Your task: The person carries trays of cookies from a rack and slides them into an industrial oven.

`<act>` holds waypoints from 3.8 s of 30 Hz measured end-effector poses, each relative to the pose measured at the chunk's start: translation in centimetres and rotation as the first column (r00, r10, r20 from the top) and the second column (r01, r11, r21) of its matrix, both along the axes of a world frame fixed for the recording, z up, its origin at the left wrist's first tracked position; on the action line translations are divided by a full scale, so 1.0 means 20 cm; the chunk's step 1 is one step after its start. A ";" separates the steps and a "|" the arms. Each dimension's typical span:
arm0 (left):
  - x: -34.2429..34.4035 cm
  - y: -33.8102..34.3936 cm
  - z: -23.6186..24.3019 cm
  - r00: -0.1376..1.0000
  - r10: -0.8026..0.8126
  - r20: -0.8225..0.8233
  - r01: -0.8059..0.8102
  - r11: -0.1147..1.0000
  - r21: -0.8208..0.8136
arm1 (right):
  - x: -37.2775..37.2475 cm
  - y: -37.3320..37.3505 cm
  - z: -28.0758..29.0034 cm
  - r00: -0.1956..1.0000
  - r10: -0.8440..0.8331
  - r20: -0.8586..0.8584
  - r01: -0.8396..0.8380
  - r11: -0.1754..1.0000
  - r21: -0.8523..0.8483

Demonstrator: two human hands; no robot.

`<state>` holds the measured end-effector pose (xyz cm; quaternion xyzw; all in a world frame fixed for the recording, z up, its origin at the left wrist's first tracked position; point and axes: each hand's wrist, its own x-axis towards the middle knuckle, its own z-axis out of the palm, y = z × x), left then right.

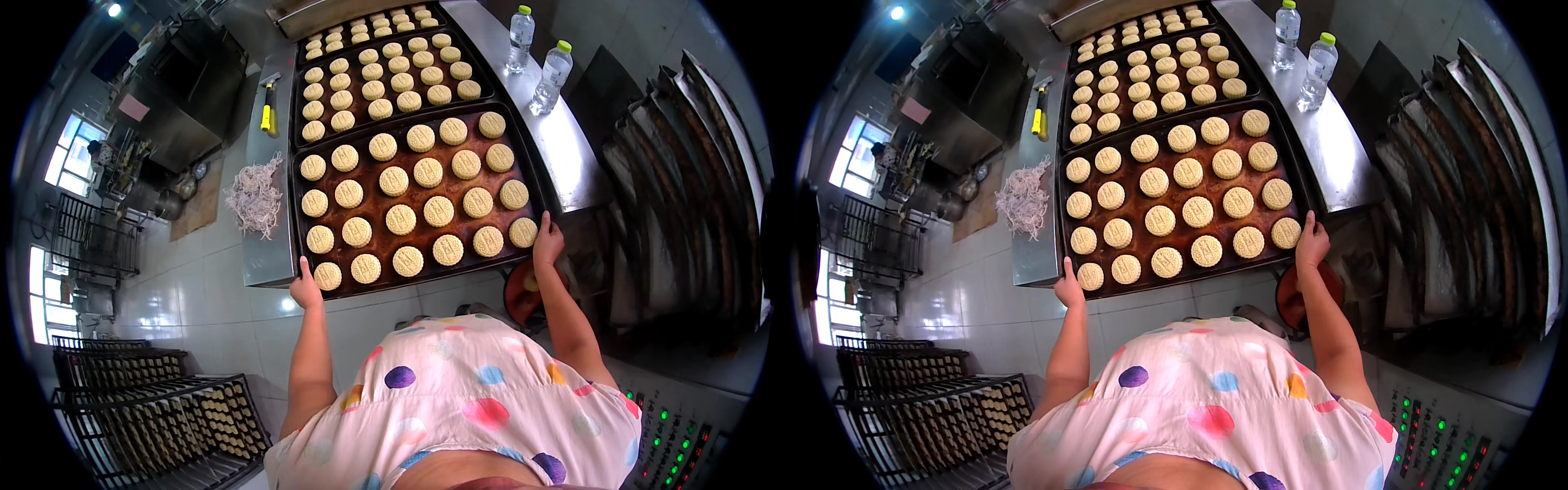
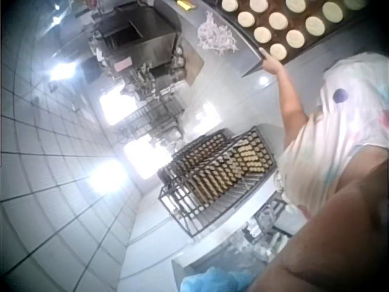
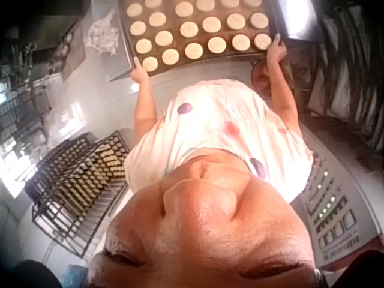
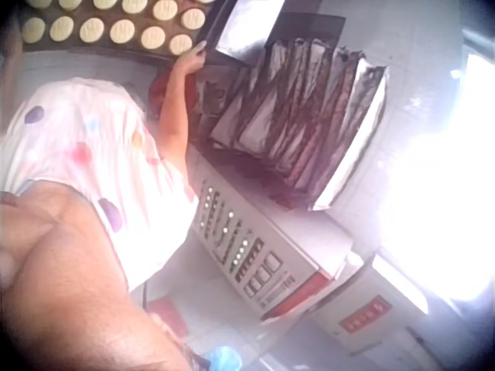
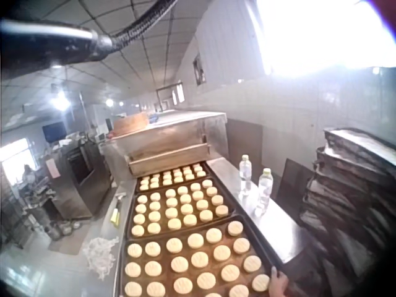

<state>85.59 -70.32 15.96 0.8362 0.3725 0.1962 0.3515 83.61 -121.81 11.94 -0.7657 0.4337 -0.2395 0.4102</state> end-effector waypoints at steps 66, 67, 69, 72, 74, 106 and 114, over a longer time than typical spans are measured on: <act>-0.01 0.08 -0.12 0.998 -0.032 0.055 0.038 0.992 -0.120 | -0.01 0.04 0.01 0.998 -0.055 -0.016 0.054 0.997 -0.048; -0.01 0.08 -0.12 0.999 -0.023 0.043 0.029 0.992 -0.123 | -0.01 0.03 0.00 0.998 -0.061 -0.021 0.060 0.997 -0.050; -0.01 0.07 -0.12 0.994 -0.032 0.109 0.047 0.989 -0.139 | -0.01 0.03 -0.01 0.997 -0.071 -0.031 0.070 0.996 -0.054; -0.01 0.06 -0.11 0.992 -0.033 0.120 0.053 0.984 -0.168 | -0.01 0.03 -0.01 0.997 -0.072 -0.029 0.070 0.996 -0.048; -0.02 0.05 -0.10 0.995 -0.033 0.093 0.051 0.979 -0.196 | 0.00 0.02 -0.03 0.997 -0.075 -0.026 0.074 0.996 -0.045; -0.29 0.00 0.20 0.892 -0.236 0.385 0.421 0.124 -0.899 | -0.26 0.26 0.15 0.811 0.076 0.581 -0.575 0.291 0.765; -0.29 0.00 0.17 0.897 -0.236 0.373 0.407 0.116 -0.906 | -0.22 0.24 0.10 0.847 0.068 0.527 -0.527 0.243 0.815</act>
